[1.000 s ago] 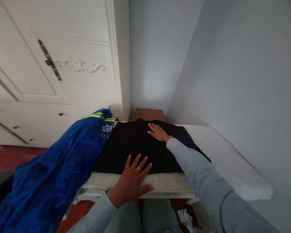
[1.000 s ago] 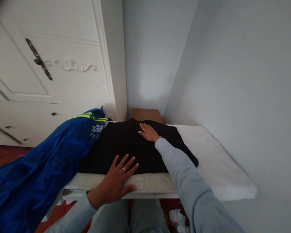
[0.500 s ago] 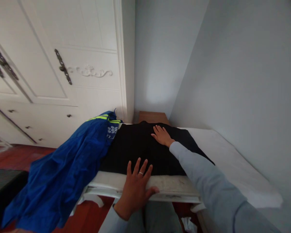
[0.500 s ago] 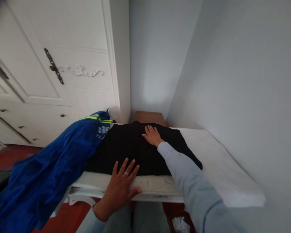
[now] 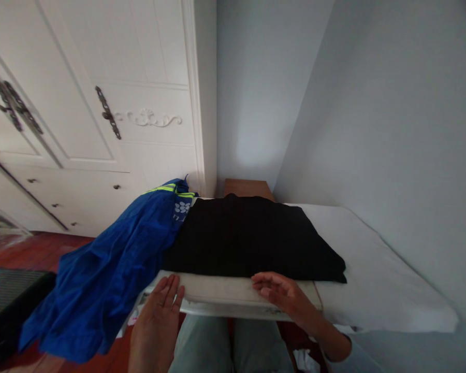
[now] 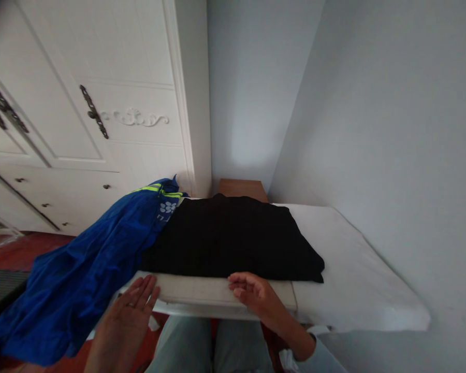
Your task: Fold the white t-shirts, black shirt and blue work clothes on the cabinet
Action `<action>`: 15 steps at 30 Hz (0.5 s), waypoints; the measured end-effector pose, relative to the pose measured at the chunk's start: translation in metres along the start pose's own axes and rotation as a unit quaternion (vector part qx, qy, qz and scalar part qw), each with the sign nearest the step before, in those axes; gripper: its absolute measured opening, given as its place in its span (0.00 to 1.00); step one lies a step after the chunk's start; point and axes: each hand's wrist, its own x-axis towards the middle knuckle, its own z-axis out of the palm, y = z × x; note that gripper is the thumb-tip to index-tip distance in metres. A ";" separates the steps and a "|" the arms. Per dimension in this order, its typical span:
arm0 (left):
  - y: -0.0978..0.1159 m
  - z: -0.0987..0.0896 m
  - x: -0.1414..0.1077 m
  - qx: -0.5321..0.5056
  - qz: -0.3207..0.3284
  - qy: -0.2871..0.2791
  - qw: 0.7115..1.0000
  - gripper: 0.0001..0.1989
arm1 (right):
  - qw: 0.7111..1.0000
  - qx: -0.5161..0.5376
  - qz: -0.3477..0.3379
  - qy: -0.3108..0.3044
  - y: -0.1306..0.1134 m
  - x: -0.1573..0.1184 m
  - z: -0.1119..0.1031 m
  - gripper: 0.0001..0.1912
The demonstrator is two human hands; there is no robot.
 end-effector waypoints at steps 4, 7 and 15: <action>0.033 0.021 0.007 -0.049 -0.160 -0.086 0.982 0.28 | 0.985 0.145 0.066 0.067 -0.005 -0.006 -0.001 0.23; 0.049 0.054 0.011 -0.125 -0.278 -0.086 0.948 0.29 | 0.965 0.240 0.083 0.057 -0.013 -0.013 0.005 0.19; 0.018 0.112 0.014 -0.163 -0.288 -0.098 0.939 0.12 | 0.881 0.447 0.040 0.153 0.008 -0.013 0.047 0.22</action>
